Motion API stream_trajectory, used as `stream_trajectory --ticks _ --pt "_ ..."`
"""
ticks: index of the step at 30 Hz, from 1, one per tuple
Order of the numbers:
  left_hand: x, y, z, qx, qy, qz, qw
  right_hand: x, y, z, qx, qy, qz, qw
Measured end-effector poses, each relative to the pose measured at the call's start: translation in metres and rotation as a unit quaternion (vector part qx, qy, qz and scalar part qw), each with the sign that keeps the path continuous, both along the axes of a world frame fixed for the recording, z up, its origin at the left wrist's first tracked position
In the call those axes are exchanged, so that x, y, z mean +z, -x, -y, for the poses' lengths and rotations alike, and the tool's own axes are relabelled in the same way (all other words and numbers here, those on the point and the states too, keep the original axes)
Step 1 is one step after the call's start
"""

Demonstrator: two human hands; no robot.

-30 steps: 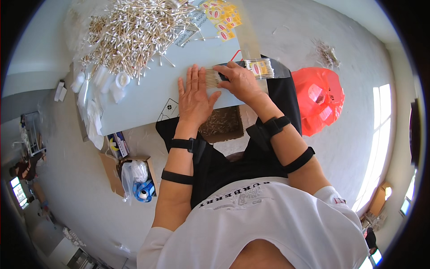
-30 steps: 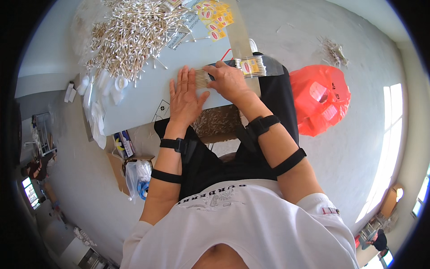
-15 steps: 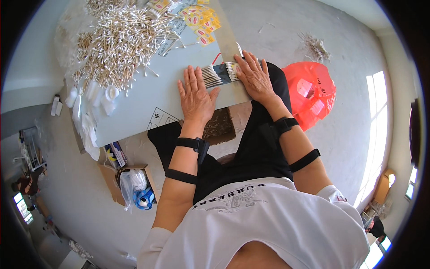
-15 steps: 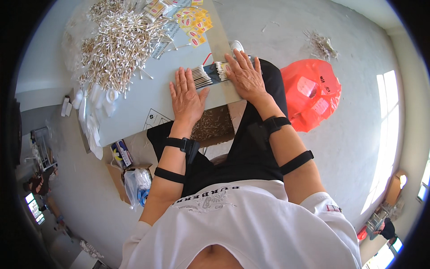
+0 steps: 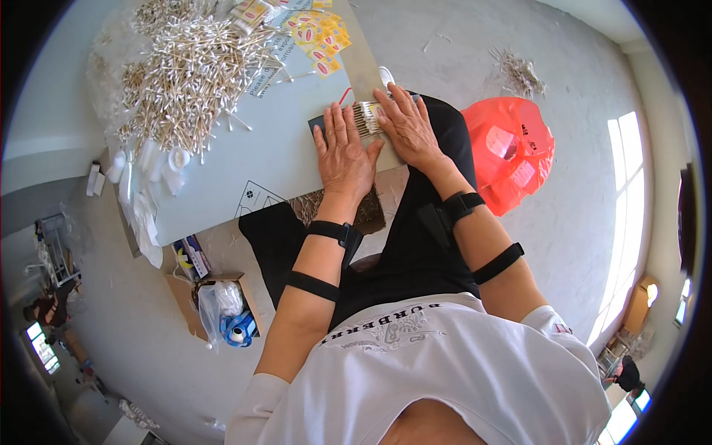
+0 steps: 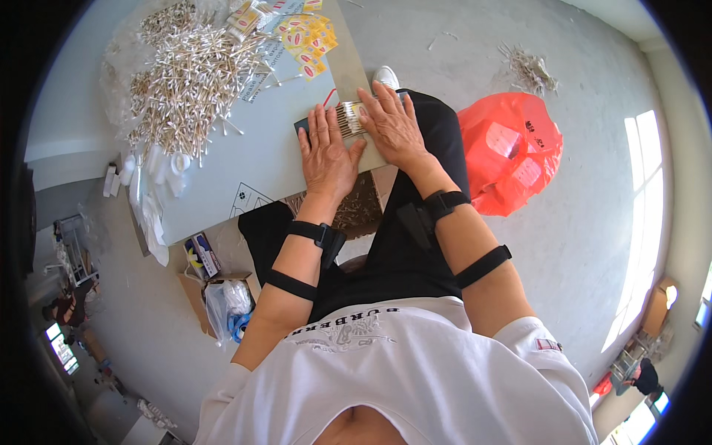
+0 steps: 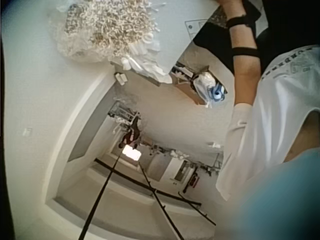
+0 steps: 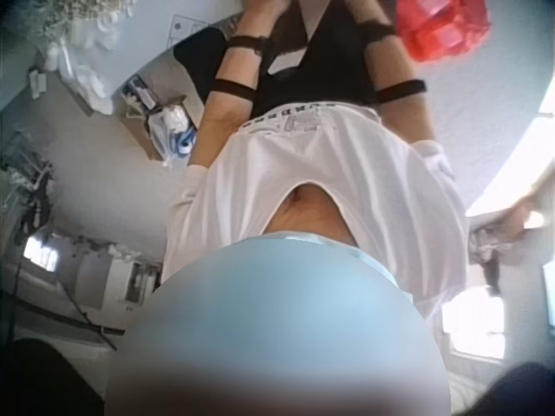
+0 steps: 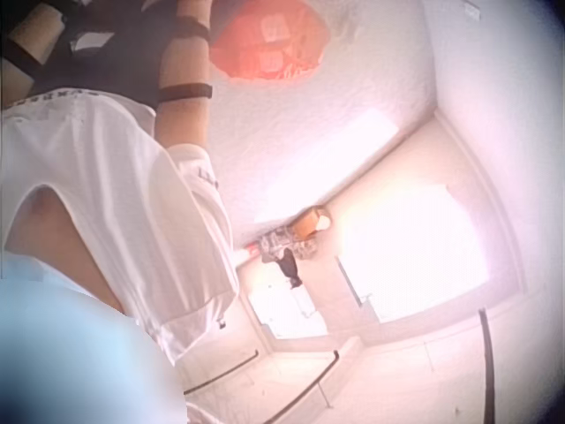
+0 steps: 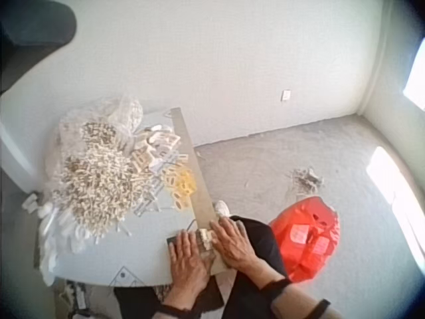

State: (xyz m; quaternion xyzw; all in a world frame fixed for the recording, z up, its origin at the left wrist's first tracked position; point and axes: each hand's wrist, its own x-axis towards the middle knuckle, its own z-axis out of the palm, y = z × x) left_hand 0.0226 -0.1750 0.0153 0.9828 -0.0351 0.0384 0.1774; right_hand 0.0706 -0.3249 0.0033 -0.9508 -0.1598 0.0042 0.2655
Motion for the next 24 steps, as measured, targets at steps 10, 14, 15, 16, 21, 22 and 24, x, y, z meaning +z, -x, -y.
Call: stream_trajectory --ticks 10,14,15,16,21,22,24 --pt "-0.004 -0.003 -0.003 0.001 0.129 0.068 0.989 -0.006 -0.005 0.011 -0.057 -0.070 0.050 0.995" --pt "-0.005 -0.015 -0.006 0.039 0.390 0.157 0.907 -0.012 -0.020 0.018 -0.203 -0.555 -0.098 0.801" --pt "-0.007 -0.019 -0.005 0.037 0.389 0.157 0.907 -0.013 -0.022 0.017 -0.195 -0.690 -0.220 0.661" --pt "-0.008 -0.023 -0.003 0.047 0.446 0.142 0.883 -0.013 -0.024 0.016 -0.203 -0.714 -0.247 0.623" --pt "-0.014 -0.030 0.005 0.060 0.547 0.124 0.826 -0.017 -0.033 0.011 -0.234 -0.750 -0.299 0.541" --pt "-0.014 -0.030 0.007 0.073 0.568 0.127 0.810 -0.020 -0.032 0.010 -0.223 -0.740 -0.304 0.556" --pt "-0.013 -0.030 0.010 0.088 0.587 0.129 0.795 -0.023 -0.032 0.007 -0.222 -0.723 -0.309 0.576"
